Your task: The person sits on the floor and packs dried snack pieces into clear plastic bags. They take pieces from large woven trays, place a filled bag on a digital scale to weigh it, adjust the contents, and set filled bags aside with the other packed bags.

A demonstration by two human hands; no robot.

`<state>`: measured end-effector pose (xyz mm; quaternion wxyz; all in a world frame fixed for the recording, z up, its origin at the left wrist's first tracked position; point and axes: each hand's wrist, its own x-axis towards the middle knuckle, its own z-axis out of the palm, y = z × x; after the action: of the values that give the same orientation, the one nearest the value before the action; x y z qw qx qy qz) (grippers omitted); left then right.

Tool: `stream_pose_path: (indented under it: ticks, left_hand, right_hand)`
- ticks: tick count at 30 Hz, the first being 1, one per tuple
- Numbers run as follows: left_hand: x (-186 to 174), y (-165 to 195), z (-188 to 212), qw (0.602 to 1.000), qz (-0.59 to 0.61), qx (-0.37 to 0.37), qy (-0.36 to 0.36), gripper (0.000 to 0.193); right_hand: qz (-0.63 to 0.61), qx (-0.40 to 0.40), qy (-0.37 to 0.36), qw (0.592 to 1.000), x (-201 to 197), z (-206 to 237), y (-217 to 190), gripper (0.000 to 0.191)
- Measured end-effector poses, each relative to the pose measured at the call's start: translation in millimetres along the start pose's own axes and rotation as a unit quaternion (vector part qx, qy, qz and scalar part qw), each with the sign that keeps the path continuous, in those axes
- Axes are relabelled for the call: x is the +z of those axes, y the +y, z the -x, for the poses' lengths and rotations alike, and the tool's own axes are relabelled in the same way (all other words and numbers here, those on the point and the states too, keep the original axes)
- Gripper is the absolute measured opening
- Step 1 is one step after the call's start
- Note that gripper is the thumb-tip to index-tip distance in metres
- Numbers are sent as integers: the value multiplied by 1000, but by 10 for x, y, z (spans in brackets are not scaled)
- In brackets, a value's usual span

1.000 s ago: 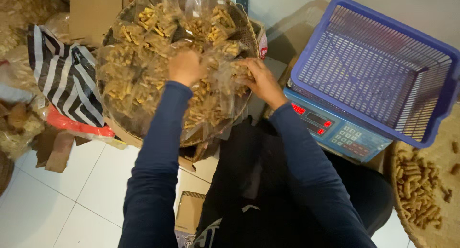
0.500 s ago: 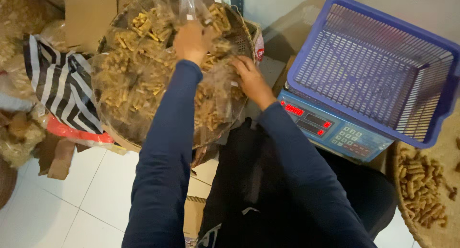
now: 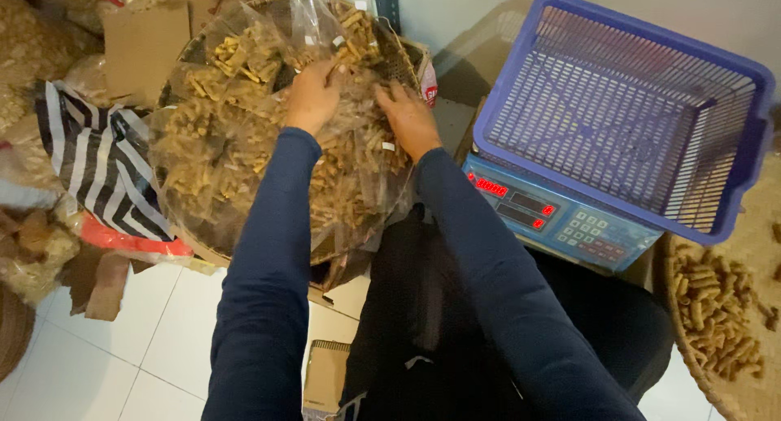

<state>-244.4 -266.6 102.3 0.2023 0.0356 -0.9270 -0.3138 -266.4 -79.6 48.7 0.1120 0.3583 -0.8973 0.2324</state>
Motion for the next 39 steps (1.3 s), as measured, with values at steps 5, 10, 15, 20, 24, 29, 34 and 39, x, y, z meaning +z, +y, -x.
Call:
stream_pose_path:
  ticks: [5, 10, 15, 20, 24, 29, 34, 39]
  left_hand:
    - [-79, -1, 73, 997, 72, 5, -4, 20]
    - [-151, -70, 320, 998, 50, 8, -24, 20]
    - [-79, -224, 528, 1000, 16, 17, -10, 29]
    - [62, -237, 632, 993, 78, 82, 30, 28]
    - [123, -248, 720, 997, 75, 27, -17, 50]
    - [0, -150, 991, 997, 7, 61, 37, 56]
    - [-285, 358, 1695, 997, 23, 14, 75, 35]
    - [-238, 1198, 2449, 984, 68, 136, 95, 22]
  right_hand:
    - [-33, -73, 31, 996, 25, 6, 11, 51]
    - [14, 63, 26, 998, 33, 266, 41, 35]
    - [112, 33, 38, 992, 67, 384, 50, 14]
    - [208, 13, 22, 978, 82, 348, 99, 21]
    - [118, 55, 17, 991, 74, 431, 46, 21]
    - [-99, 95, 68, 988, -319, 1149, 34, 46]
    - [-438, 157, -108, 879, -1389, 2931, -135, 17]
    - [-266, 186, -81, 942, -2283, 4444, 295, 28]
